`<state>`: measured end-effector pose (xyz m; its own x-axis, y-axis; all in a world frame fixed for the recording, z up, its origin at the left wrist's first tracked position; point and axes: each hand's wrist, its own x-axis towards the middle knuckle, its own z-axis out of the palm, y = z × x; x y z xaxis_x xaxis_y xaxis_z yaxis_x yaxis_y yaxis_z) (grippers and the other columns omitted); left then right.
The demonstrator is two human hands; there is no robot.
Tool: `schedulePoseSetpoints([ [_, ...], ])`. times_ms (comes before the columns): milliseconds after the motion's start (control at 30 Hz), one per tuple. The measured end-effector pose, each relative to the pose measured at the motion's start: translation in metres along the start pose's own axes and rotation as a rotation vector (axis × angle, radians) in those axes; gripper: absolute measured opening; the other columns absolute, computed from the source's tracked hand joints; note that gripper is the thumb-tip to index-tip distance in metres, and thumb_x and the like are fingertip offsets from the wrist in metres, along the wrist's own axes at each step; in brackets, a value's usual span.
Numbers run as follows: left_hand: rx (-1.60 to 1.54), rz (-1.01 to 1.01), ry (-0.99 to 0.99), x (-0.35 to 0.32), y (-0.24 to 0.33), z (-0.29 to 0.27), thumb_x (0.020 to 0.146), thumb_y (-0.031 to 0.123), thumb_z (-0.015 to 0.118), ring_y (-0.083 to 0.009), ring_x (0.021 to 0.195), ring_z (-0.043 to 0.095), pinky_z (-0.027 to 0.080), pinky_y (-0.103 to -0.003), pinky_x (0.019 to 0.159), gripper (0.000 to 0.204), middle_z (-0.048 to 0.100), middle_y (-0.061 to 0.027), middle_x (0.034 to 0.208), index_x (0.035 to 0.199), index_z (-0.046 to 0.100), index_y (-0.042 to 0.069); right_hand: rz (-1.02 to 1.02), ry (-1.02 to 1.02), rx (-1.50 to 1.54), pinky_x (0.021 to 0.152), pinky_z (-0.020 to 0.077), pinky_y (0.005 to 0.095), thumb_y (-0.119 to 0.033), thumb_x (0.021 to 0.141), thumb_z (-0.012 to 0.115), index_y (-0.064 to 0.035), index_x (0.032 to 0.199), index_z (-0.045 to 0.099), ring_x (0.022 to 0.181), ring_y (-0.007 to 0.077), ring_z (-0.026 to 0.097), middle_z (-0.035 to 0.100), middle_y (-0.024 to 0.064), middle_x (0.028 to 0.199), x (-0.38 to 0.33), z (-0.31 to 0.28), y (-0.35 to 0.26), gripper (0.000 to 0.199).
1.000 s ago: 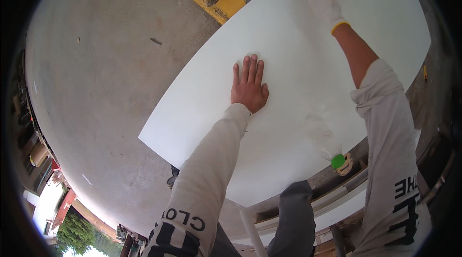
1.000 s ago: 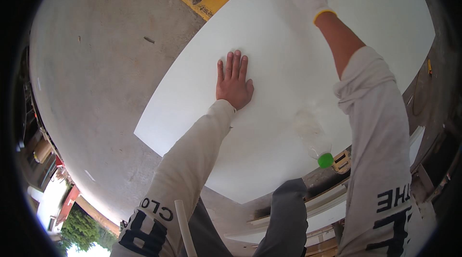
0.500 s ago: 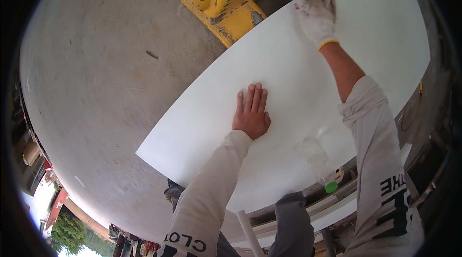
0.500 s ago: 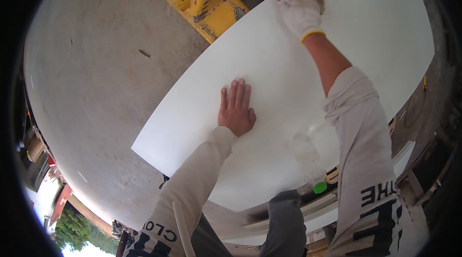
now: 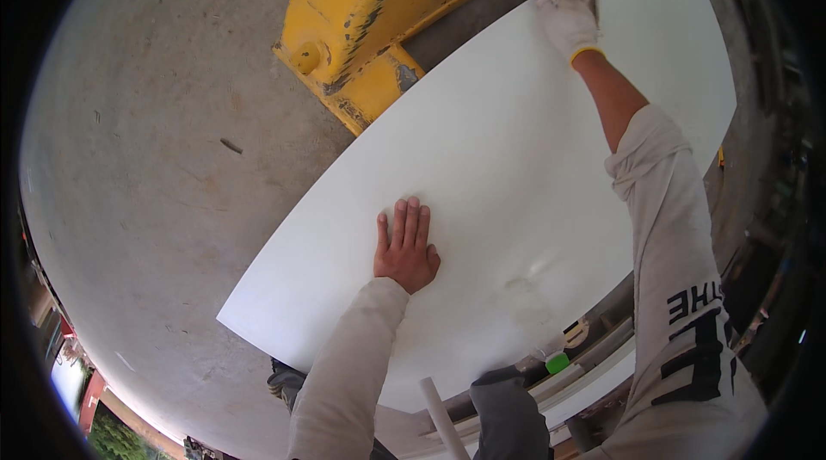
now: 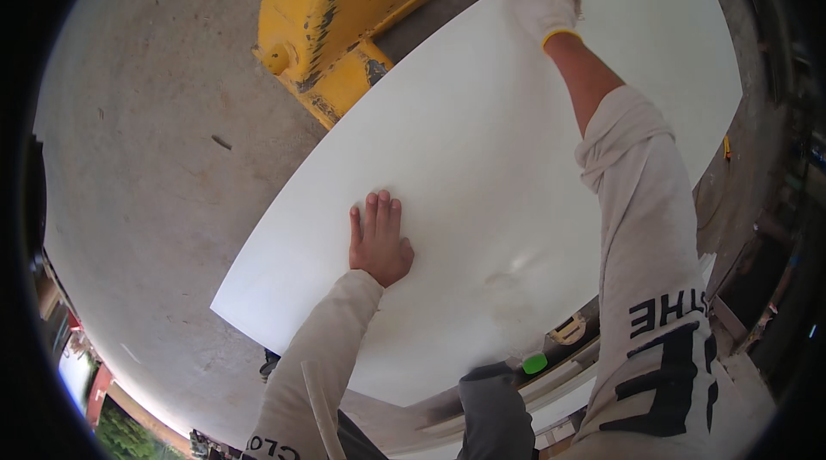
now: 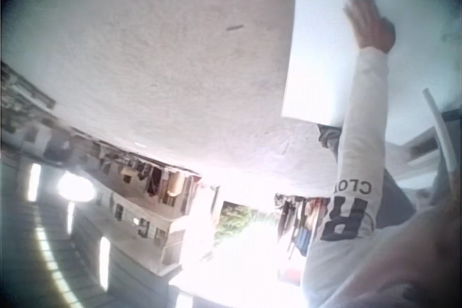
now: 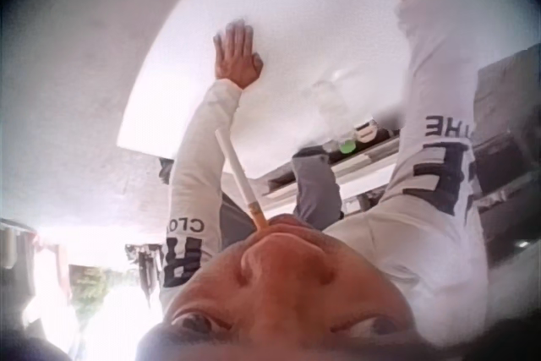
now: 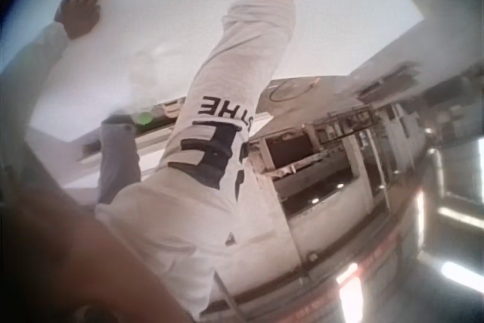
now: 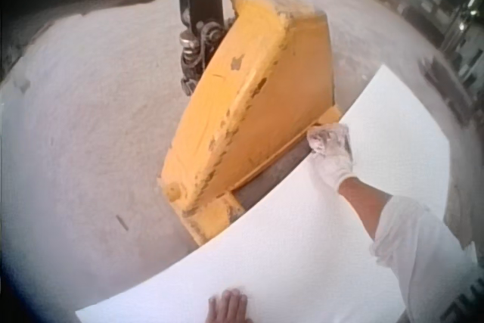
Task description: The person sits on the floor and uses a marker to mark a white panel, then wipes the panel with a cloth and liquid from a bottle. The person flips the panel and continues wiping both sides before placing it on a pallet jack.
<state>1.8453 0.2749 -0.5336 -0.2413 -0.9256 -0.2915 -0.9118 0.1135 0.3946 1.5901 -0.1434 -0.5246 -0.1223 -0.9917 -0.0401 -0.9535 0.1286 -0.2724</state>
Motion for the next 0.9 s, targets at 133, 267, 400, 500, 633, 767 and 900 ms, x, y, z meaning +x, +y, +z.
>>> schedulePoseSetpoints([
  [133,0.053,-0.019,0.03,-0.009,-0.008,-0.006,0.082,0.022,0.061,-0.0346,0.152,0.022,0.019,-0.06,0.122,0.074,0.027,-0.017,0.162,0.149,0.038,0.0,-0.944,0.034,-0.153,0.112,0.0402,0.0444,-0.035,0.094,0.059,-0.0127,0.139,0.054,0.139,0.0314,0.041,0.054,0.0075,0.14,-0.14,0.013,-0.057,0.051],
  [267,0.02,-0.013,-0.073,-0.001,0.007,-0.005,0.087,0.027,0.055,-0.0329,0.154,0.019,0.016,-0.059,0.123,0.072,0.025,-0.0164,0.164,0.151,0.036,0.001,-0.401,-0.055,-0.131,0.113,0.0397,0.0443,-0.036,0.096,0.057,-0.0117,0.142,0.05,0.14,0.0334,0.041,0.053,0.0078,0.143,-0.014,-0.008,0.032,0.052],
  [400,0.105,-0.038,-0.159,0.0,0.004,-0.007,0.096,0.035,0.042,-0.03,0.155,0.016,0.013,-0.058,0.124,0.068,0.02,-0.0144,0.167,0.156,0.033,0.004,0.037,-0.105,-0.024,0.116,0.0361,0.0449,-0.037,0.096,0.056,-0.0159,0.146,0.048,0.142,0.035,0.038,0.048,0.0082,0.15,0.006,-0.011,0.02,0.055],
  [500,0.157,-0.041,-0.128,-0.011,-0.011,-0.012,0.096,0.035,0.042,-0.0295,0.155,0.018,0.014,-0.056,0.124,0.068,0.021,-0.0141,0.167,0.156,0.034,0.004,-0.524,-0.069,-0.187,0.119,0.0308,0.0467,-0.039,0.096,0.057,-0.0234,0.148,0.048,0.145,0.0356,0.035,0.043,0.0082,0.156,-0.071,0.017,-0.024,0.055],
  [633,0.066,0.043,-0.039,0.004,-0.003,-0.006,0.094,0.033,0.046,-0.0333,0.155,0.016,0.015,-0.06,0.123,0.069,0.021,-0.0172,0.166,0.155,0.035,0.003,-0.557,-0.016,-0.259,0.119,0.0317,0.0443,-0.038,0.095,0.057,-0.02,0.149,0.048,0.145,0.0361,0.034,0.041,0.0102,0.156,-0.034,0.0,0.017,0.057],
  [767,0.045,0.038,-0.005,-0.003,-0.005,-0.007,0.094,0.032,0.045,-0.0324,0.154,0.019,0.017,-0.059,0.123,0.067,0.026,-0.0167,0.165,0.154,0.037,0.003,-0.277,-0.001,-0.099,0.116,0.0357,0.0426,-0.036,0.094,0.057,-0.0135,0.148,0.048,0.142,0.0378,0.037,0.041,0.0128,0.156,-0.079,0.016,-0.023,0.059],
  [900,0.054,0.039,-0.02,-0.001,-0.01,-0.013,0.097,0.035,0.043,-0.0297,0.151,0.027,0.022,-0.054,0.122,0.063,0.034,-0.0156,0.161,0.152,0.04,0.003,-1.04,-0.243,-0.107,0.123,0.0191,0.0527,-0.026,0.09,0.061,-0.0254,0.138,0.059,0.143,0.0307,0.039,0.049,0.0064,0.152,-0.231,0.03,-0.136,0.049],
])
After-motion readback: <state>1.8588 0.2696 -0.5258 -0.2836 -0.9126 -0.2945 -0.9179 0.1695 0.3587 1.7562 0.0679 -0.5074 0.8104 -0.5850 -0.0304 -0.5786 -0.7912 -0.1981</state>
